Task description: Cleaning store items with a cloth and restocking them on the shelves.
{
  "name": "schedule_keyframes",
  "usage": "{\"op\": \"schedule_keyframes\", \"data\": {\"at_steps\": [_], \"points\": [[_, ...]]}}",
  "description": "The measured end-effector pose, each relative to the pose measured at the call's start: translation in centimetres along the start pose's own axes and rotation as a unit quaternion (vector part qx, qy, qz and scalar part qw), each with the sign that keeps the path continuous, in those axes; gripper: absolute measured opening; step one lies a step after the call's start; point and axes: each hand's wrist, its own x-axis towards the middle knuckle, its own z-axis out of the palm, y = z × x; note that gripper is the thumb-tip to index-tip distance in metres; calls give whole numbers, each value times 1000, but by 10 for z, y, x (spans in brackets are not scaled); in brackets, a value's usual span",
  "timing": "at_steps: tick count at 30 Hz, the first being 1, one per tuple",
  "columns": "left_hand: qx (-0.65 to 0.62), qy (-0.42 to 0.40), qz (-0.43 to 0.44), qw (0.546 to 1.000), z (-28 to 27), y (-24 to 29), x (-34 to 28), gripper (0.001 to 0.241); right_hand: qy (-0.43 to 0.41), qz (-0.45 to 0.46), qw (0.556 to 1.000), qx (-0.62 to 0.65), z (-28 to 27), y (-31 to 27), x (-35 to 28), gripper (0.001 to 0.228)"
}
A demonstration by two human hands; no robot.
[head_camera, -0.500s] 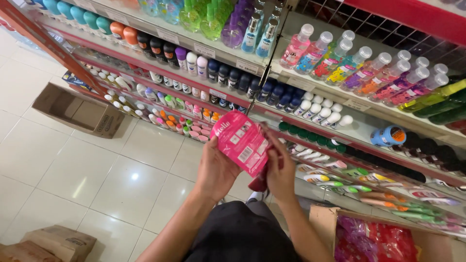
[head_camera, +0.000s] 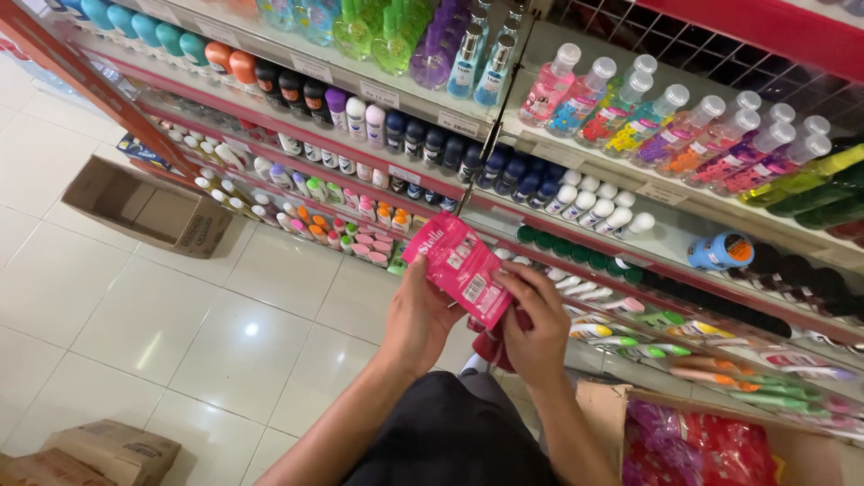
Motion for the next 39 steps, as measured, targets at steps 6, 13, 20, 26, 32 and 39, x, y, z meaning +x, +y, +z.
{"op": "schedule_keyframes", "data": {"at_steps": [6, 13, 20, 26, 32, 39], "points": [[98, 48, -46, 993, -15, -9, 4, 48, 8, 92, 989, 112, -9, 41, -7, 27], [561, -149, 300, 757, 0, 39, -14, 53, -61, 322, 880, 343, -31, 68, -9, 15], [514, -142, 220, 817, -2, 30, -20, 10, -134, 355, 860, 341, -40, 70, -19, 18], [543, -59, 299, 783, -4, 25, -20, 4, 13, 404, 851, 337, -65, 43, -1, 27], [604, -98, 307, 729, 16, 31, -23, 7, 156, 215, 904, 336, -68, 29, -16, 33], [631, -123, 320, 696, 19, 16, -30, 14, -41, 3, 960, 279, -24, -34, -15, 72]]}}
